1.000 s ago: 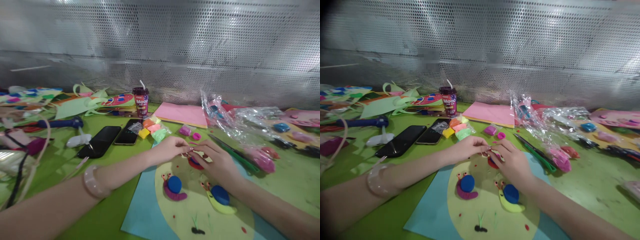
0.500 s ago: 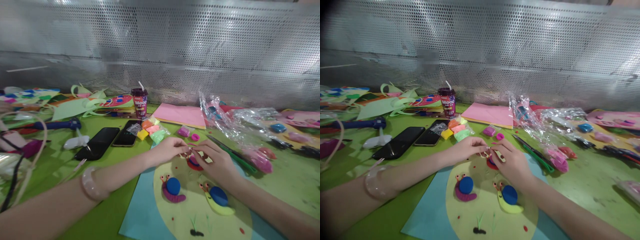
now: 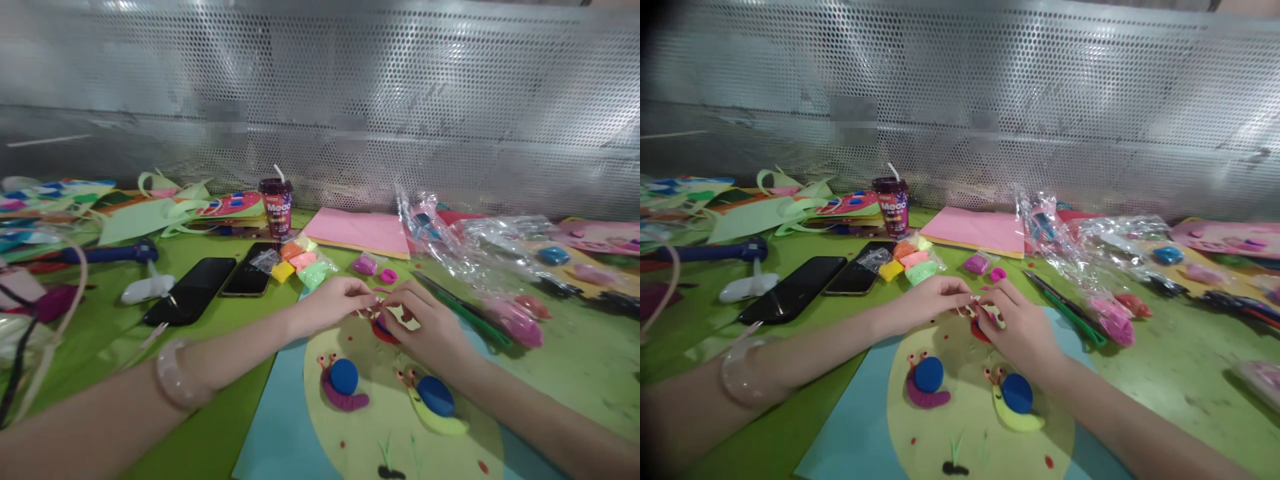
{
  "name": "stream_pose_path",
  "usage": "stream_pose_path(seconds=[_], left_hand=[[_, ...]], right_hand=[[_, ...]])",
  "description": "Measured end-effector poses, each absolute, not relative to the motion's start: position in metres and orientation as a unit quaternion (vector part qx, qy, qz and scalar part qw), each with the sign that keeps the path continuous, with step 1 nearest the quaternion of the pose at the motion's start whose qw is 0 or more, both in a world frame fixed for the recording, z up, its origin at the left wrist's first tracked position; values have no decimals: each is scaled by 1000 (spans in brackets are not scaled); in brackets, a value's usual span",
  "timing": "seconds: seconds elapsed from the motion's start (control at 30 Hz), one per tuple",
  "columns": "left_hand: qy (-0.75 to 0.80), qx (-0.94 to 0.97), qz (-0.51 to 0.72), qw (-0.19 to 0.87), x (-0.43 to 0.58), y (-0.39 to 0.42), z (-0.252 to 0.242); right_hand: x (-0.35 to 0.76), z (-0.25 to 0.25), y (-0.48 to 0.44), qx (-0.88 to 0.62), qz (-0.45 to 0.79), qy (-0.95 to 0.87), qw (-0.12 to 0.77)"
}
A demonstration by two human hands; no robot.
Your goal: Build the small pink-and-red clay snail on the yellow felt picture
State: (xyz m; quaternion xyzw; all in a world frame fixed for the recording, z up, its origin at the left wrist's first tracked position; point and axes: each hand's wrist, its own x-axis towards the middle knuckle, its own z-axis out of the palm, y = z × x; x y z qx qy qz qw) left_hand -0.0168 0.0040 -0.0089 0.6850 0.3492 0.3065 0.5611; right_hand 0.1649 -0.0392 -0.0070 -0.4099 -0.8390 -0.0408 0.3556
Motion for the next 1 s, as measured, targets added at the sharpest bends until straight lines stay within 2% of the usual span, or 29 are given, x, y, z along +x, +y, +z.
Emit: stream_pose_path(seconds=[0.57,1.0], left_hand=[[348,671,307,578,-16,4,-8],[355,679,302,567,-17,3,-7]], right_hand=[[167,-12,-38,-389,-36,-834,390],[161,-8,-40,-443,38,-808,386]])
